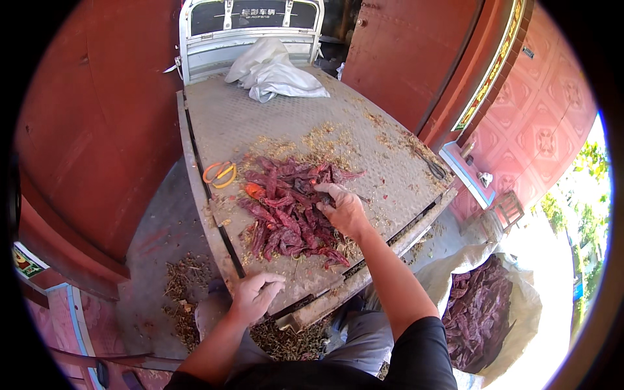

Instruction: The person stands at the back of a small truck and manually processes dried red chili peppers. They pick up individual peppers from a pile on the truck bed, remove the stems by hand, and drop the cleaned peppers into a large white sack on the ground. A pair of scissors is visible on the truck bed but is not used during the clip.

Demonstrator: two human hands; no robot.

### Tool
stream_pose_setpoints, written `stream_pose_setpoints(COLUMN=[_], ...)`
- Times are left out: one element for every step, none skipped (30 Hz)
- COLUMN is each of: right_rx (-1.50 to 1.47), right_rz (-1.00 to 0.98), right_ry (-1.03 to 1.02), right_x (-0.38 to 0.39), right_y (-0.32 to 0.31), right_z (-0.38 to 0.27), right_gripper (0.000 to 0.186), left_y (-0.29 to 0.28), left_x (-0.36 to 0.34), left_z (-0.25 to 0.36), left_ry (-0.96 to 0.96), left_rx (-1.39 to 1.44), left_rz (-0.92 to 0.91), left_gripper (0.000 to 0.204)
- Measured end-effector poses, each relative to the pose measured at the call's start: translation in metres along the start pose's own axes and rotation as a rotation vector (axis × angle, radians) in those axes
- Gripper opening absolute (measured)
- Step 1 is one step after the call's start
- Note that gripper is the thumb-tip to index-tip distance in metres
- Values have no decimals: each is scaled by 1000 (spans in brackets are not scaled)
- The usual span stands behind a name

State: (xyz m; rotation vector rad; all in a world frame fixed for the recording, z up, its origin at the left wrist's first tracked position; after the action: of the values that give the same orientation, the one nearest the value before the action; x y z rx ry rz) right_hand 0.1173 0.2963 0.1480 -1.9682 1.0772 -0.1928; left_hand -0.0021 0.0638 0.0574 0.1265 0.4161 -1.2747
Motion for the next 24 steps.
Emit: stream_pose_setpoints(right_rx=[45, 87, 130, 158, 179, 200, 221, 237, 241, 245, 249, 244, 218, 191, 144, 121, 98, 98, 101, 106, 116, 132, 147, 168], right_rz=[-29, -60, -87, -109, -116, -124, -128, -133, -118, -103, -87, -57, -39, -20, -12, -2, 10, 24, 41, 58, 80, 95, 111, 122], right_ry=[-24, -50, -76, -107, -148, -189, -229, -252, -261, -268, -276, -270, -255, -241, -215, -197, -179, -171, -178, -184, -204, -227, -250, -276], right_x=[8, 16, 23, 32, 39, 47, 55, 60, 65, 70, 76, 80, 82, 84, 85, 87, 89, 89, 90, 91, 94, 97, 100, 102], right_y=[3, 6, 9, 12, 14, 16, 18, 19, 19, 19, 19, 17, 15, 13, 11, 10, 10, 12, 14, 16, 17, 18, 20, 22], right_z=[-13, -26, -39, -51, -59, -66, -74, -77, -77, -77, -77, -78, -77, -77, -75, -72, -69, -62, -62, -62, -65, -68, -72, -76], right_gripper=[45, 48, 52, 56, 60, 65, 69, 70, 70, 70, 70, 69, 66, 64, 60, 57, 54, 51, 48, 45, 42, 39, 37, 35], left_y=[0, -1, 0, 0, 1, 2, 2, 2, 2, 3, 4, 4, 5, 4, 4, 4, 4, 5, 5, 4, 4, 4, 4, 5], left_x=[-1, -1, -2, -2, -1, 1, 0, -1, -1, -1, -1, 0, 0, 1, 1, 1, 1, 1, 1, 0, 0, 1, 0, 0], left_z=[1, 3, 2, 0, -2, -8, -6, -3, -1, -3, -6, -9, -11, -12, -13, -15, -16, -17, -17, -16, -16, -16, -15, -15], left_ry=[7, 13, -22, -59, -96, -140, -127, -113, -100, -99, -98, -97, -102, -106, -111, -115, -118, -122, -111, -101, -90, -100, -109, -118], left_rx=[10, 18, 18, 16, 14, 37, 37, 38, 39, 52, 65, 78, 78, 79, 79, 78, 76, 75, 70, 65, 61, 56, 51, 46], left_rz=[5, 11, -3, -19, -35, -41, -40, -38, -37, -33, -29, -25, -26, -27, -27, -28, -28, -28, -19, -9, 0, -7, -14, -22], left_gripper=[14, 15, 15, 15, 15, 15, 15, 15, 16, 16, 16, 16, 17, 17, 17, 17, 17, 17, 17, 18, 18, 18, 17, 17])
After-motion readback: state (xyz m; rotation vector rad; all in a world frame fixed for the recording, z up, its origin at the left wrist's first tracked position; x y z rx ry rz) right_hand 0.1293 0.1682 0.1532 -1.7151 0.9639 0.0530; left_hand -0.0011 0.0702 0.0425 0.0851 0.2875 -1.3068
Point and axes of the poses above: each hand's wrist, its own x-axis away from the middle knuckle, its own y-axis out of the palm, z = x × y, the point moved 10 cm from there along -x, towards the middle knuckle, and after that the axes turned 4 degrees about y, right-handed, at the moved point
